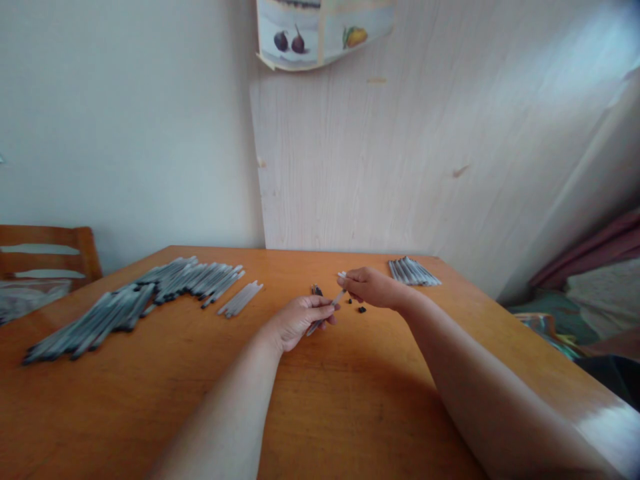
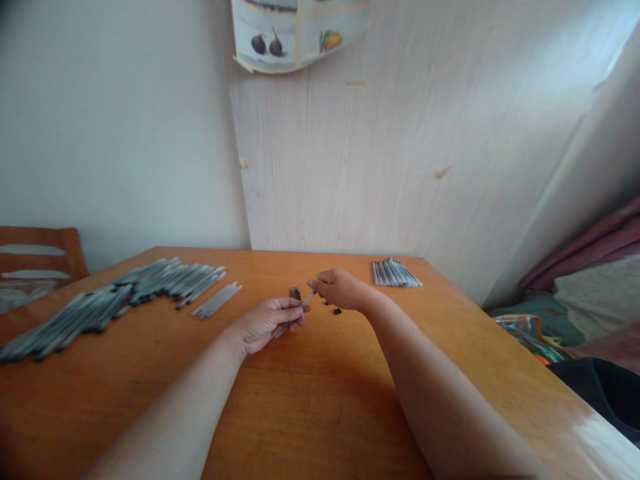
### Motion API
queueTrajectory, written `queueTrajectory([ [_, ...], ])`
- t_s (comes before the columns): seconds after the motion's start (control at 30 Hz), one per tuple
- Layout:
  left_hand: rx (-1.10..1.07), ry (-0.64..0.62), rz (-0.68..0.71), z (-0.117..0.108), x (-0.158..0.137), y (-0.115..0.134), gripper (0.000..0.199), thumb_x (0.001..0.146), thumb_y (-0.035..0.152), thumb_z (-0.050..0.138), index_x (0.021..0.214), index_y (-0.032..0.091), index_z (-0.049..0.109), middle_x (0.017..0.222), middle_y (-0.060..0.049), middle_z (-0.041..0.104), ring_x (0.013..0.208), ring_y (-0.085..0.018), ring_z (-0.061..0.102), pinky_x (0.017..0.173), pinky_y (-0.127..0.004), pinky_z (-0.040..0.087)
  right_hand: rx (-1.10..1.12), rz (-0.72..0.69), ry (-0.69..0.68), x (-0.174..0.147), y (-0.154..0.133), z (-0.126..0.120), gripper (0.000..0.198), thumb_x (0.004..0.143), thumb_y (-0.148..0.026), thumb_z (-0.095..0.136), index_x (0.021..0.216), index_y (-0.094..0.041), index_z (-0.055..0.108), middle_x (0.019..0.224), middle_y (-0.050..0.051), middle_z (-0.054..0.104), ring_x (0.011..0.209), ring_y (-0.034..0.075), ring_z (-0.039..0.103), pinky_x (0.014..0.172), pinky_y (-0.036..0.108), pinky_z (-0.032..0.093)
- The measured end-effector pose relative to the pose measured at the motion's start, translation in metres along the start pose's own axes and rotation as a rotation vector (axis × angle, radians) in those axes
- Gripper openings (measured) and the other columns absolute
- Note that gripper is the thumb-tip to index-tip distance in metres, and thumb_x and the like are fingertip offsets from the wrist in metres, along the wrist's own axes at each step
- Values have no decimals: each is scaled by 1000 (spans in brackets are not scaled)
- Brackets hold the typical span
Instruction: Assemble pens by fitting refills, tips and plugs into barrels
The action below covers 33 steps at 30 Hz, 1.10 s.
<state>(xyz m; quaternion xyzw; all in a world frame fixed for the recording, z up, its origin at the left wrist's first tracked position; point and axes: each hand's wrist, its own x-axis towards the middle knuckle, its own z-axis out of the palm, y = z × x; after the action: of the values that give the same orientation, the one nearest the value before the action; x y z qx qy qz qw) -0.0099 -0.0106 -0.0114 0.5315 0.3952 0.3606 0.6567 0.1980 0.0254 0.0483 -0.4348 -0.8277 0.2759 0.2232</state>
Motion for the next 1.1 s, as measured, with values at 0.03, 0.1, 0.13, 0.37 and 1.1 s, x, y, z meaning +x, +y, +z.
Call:
queueTrajectory([
  [0.03,-1,-4,2,0,0,0,38,71,39,75,100,15,70,77,-5,67,61,-9,53,56,-23,30,-8,-9,14,1,1,1,48,89,-57,45,62,-18,50,56,0,51,51,10,43,50,23,34],
  [0.1,-6,-9,8,0,0,0,38,71,39,75,99,14,70,77,-5,67,61,-9,53,57,-23,30,-1,4,27,2,3,2,51,89,-60,43,61,-18,50,55,0,51,50,10,42,50,23,34],
  [0.13,-9,-10,10,0,0,0,38,71,39,75,100,14,70,77,-5,67,61,-9,53,57,-23,30,16,21,28,2,3,1,52,89,-61,41,62,-18,50,55,0,51,49,10,42,49,24,34],
  [0.37,-5,-4,14,-1,1,0,36,73,40,73,98,14,69,80,-6,68,61,-9,53,55,-23,29,125,24,-47,-3,2,-11,34,87,-50,53,76,-17,55,69,3,62,56,11,55,53,22,41],
  [1.1,-28,-15,25,-3,4,-4,35,73,39,74,96,13,70,79,-8,68,66,-11,56,64,-24,38,141,15,-34,-2,4,-7,37,89,-50,47,72,-18,55,66,2,61,54,10,54,52,23,40],
])
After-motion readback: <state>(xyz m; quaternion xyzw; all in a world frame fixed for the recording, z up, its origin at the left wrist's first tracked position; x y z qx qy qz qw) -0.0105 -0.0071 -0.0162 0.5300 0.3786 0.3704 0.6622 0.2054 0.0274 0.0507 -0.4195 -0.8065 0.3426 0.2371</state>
